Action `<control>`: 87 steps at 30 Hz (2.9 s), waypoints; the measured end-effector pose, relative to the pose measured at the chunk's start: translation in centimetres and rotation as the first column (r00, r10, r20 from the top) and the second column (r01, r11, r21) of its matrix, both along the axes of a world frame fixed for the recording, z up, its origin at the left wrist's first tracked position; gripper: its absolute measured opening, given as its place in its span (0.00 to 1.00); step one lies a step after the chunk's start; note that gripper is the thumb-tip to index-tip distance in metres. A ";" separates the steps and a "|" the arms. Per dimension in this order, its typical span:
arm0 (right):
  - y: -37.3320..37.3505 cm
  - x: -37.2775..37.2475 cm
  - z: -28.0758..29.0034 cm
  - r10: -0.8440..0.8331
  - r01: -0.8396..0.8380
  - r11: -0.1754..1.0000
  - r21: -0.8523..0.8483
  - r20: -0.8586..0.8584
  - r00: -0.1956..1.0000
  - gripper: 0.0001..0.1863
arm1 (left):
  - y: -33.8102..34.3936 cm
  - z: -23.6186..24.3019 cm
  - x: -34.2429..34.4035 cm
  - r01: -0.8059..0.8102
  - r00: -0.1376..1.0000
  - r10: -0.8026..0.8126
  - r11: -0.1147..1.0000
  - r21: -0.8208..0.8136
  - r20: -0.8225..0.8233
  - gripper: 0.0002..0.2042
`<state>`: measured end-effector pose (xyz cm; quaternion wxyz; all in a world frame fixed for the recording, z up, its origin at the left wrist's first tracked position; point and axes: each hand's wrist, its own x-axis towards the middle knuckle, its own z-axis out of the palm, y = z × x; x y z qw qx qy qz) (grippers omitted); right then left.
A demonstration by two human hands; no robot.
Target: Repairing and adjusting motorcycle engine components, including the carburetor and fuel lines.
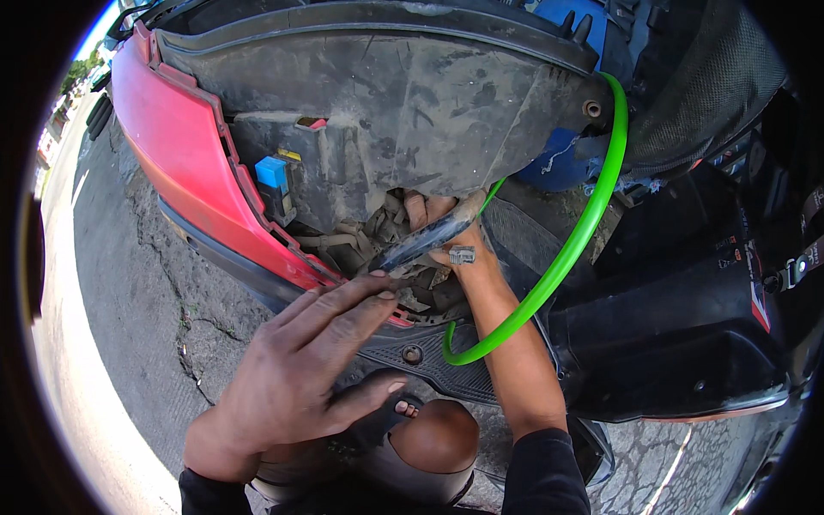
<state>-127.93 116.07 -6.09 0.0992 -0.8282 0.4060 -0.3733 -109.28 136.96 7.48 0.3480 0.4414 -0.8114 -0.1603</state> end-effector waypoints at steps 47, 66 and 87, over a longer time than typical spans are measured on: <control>0.7 0.2 1.3 -0.036 0.026 0.992 0.127 0.081 0.996 0.17 | 4.5 -10.1 8.8 -0.166 0.785 0.610 0.380 0.910 -0.111 0.30; 1.1 0.0 1.9 0.045 -0.058 0.992 0.115 0.118 0.992 0.14 | 4.1 -9.6 8.8 -0.095 0.775 0.612 0.360 0.928 -0.159 0.25; 1.4 0.6 1.7 -0.049 -0.002 0.963 0.271 0.180 0.982 0.19 | 4.1 -9.7 8.7 -0.070 0.745 0.640 0.359 0.931 -0.191 0.24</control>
